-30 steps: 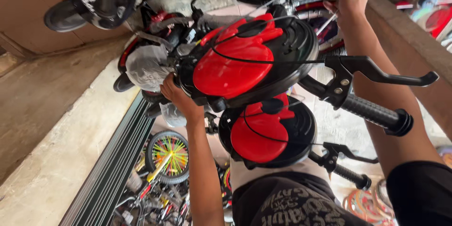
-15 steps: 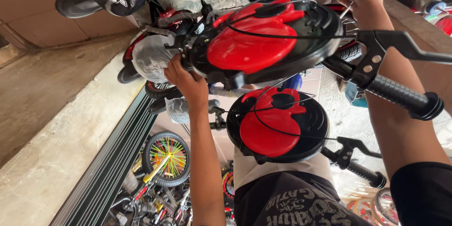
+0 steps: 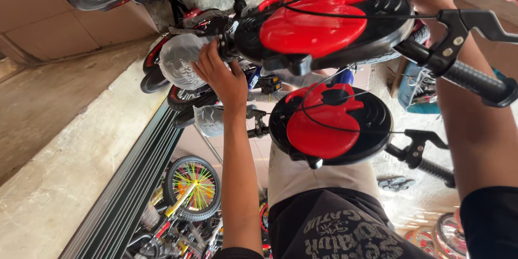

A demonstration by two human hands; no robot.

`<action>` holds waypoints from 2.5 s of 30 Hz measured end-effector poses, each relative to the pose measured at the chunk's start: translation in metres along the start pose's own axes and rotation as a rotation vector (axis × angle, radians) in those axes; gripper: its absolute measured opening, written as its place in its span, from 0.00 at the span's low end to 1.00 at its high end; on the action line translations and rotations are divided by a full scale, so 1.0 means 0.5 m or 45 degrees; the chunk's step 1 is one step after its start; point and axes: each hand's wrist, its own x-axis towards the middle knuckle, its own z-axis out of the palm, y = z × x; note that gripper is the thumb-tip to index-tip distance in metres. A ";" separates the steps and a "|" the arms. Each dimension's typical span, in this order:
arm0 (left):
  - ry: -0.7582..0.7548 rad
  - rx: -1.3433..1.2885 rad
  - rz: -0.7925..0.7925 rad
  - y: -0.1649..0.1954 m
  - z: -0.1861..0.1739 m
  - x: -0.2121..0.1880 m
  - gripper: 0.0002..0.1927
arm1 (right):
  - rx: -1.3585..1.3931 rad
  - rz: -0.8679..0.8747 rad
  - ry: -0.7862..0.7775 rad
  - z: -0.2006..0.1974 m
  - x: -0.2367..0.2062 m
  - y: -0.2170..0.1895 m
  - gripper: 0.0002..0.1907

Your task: The person assembles and adjusts a red children's balance bike in a shop, using a hex key to tighten bolts on the handlebar and seat area while steadying the bike with the other hand. They turn the bike, reposition it, and briefly walk across the shop before resuming tightening.

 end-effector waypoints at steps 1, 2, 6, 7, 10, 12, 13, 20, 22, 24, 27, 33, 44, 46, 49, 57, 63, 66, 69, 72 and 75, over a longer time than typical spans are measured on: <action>0.011 -0.007 -0.002 0.004 -0.004 -0.001 0.35 | -0.042 -0.025 -0.059 -0.005 -0.008 -0.002 0.10; 0.025 -0.012 -0.004 0.007 -0.010 -0.002 0.35 | -0.083 -0.052 -0.120 -0.010 -0.016 -0.005 0.08; 0.057 -0.078 0.089 0.008 -0.030 -0.007 0.31 | -0.924 -0.485 -0.476 -0.027 -0.063 -0.023 0.16; 0.048 -0.107 0.116 0.006 -0.033 -0.008 0.30 | -1.057 -0.234 -0.483 -0.027 -0.087 -0.022 0.15; 0.040 -0.137 0.154 -0.001 -0.039 -0.014 0.29 | -1.331 0.389 -0.461 -0.026 -0.164 -0.043 0.19; 0.044 -0.136 0.171 -0.007 -0.042 -0.019 0.28 | -1.315 0.564 -0.361 -0.026 -0.214 -0.066 0.22; 0.043 -0.135 0.185 -0.010 -0.044 -0.021 0.28 | -1.307 0.636 -0.326 -0.026 -0.237 -0.080 0.23; 0.051 -0.240 0.275 -0.027 -0.057 -0.023 0.27 | -1.391 0.023 -0.337 0.012 -0.313 -0.154 0.18; 0.017 -0.235 0.259 -0.031 -0.052 -0.020 0.27 | -1.330 0.025 -0.333 0.033 -0.311 -0.167 0.12; 0.001 -0.240 0.257 -0.037 -0.044 -0.017 0.27 | -1.028 0.062 -0.243 0.058 -0.305 -0.177 0.11; -0.007 -0.265 0.287 -0.050 -0.026 -0.010 0.25 | -0.726 0.103 -0.162 0.103 -0.297 -0.186 0.13; -0.250 -0.260 0.214 -0.068 0.005 -0.016 0.19 | -0.618 0.085 -0.030 0.160 -0.291 -0.188 0.07; -0.219 -0.376 0.223 -0.068 0.017 -0.043 0.19 | -1.121 -0.071 -0.075 0.178 -0.308 -0.210 0.09; -0.261 -0.394 0.202 -0.067 0.015 -0.038 0.18 | -1.082 0.031 -0.085 0.180 -0.308 -0.207 0.08; -0.270 -0.398 0.194 -0.066 0.011 -0.033 0.18 | -0.875 0.075 -0.141 0.171 -0.305 -0.191 0.07; -0.219 -0.391 0.216 -0.064 0.013 -0.036 0.19 | -1.151 -0.371 -0.083 0.153 -0.261 -0.137 0.05; -0.260 -0.328 0.176 -0.059 0.011 -0.029 0.21 | -1.163 -0.486 -0.064 0.157 -0.265 -0.161 0.05; -0.376 -0.354 0.158 -0.059 0.002 -0.021 0.18 | -1.230 -0.441 -0.090 0.155 -0.271 -0.168 0.05; -0.439 -0.427 0.194 -0.065 -0.001 0.003 0.17 | -1.218 -0.485 -0.109 0.156 -0.264 -0.148 0.06; -0.395 -0.447 0.178 -0.062 0.009 0.031 0.15 | -1.037 -0.342 -0.173 0.146 -0.268 -0.105 0.11; -0.564 -0.289 0.025 -0.053 0.017 0.040 0.14 | -1.118 -0.009 -0.368 0.139 -0.281 -0.062 0.17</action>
